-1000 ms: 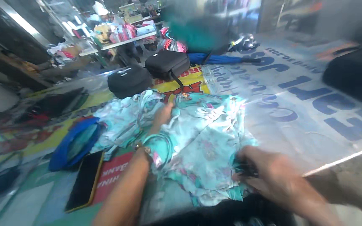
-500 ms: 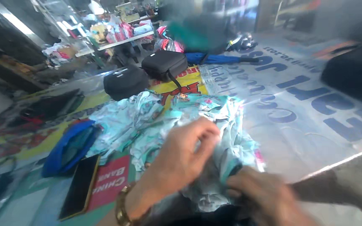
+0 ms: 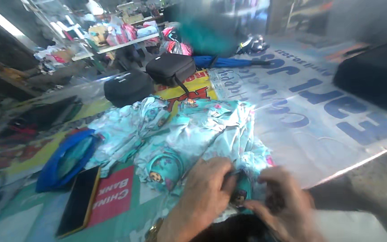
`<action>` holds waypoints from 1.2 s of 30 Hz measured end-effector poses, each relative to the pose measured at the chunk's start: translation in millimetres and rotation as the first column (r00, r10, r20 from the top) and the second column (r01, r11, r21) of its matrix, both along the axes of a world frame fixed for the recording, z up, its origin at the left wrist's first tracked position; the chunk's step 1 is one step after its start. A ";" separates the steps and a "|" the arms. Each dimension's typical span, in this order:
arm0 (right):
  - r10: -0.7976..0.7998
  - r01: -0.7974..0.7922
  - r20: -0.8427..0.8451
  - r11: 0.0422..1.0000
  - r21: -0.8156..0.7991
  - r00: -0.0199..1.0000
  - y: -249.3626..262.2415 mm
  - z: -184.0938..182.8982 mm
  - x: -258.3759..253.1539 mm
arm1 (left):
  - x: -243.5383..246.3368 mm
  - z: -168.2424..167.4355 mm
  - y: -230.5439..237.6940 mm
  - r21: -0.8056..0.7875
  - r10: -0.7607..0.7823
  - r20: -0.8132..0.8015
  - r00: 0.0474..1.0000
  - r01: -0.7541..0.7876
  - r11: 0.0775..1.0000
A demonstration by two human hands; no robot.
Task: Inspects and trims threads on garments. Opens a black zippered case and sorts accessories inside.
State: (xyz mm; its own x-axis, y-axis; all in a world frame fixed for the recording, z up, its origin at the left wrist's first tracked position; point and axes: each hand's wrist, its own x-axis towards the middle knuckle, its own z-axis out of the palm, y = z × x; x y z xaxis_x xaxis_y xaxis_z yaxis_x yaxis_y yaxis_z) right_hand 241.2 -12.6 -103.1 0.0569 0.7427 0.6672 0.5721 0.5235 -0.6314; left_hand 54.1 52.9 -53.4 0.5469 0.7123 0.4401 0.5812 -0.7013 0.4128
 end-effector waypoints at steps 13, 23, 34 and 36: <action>0.078 -0.070 0.544 0.997 -0.035 0.836 4.3 -1.6 36.8 | -34.1 -28.4 -16.4 0.299 -0.241 -0.165 0.956 0.282 0.912; 0.414 -0.454 -0.326 0.890 -0.052 0.850 11.7 30.3 9.5 | -3.4 -28.8 -22.7 0.331 0.003 -0.155 0.988 0.049 0.942; 0.406 -0.520 -0.349 0.778 -0.353 0.844 24.7 16.7 7.4 | -13.3 -35.3 -31.3 0.306 -0.065 -0.050 0.997 0.077 0.949; 0.437 -0.532 -0.318 0.772 -0.347 0.842 25.0 17.2 9.4 | -13.8 -35.2 -32.0 0.257 -0.066 0.012 0.998 0.060 0.964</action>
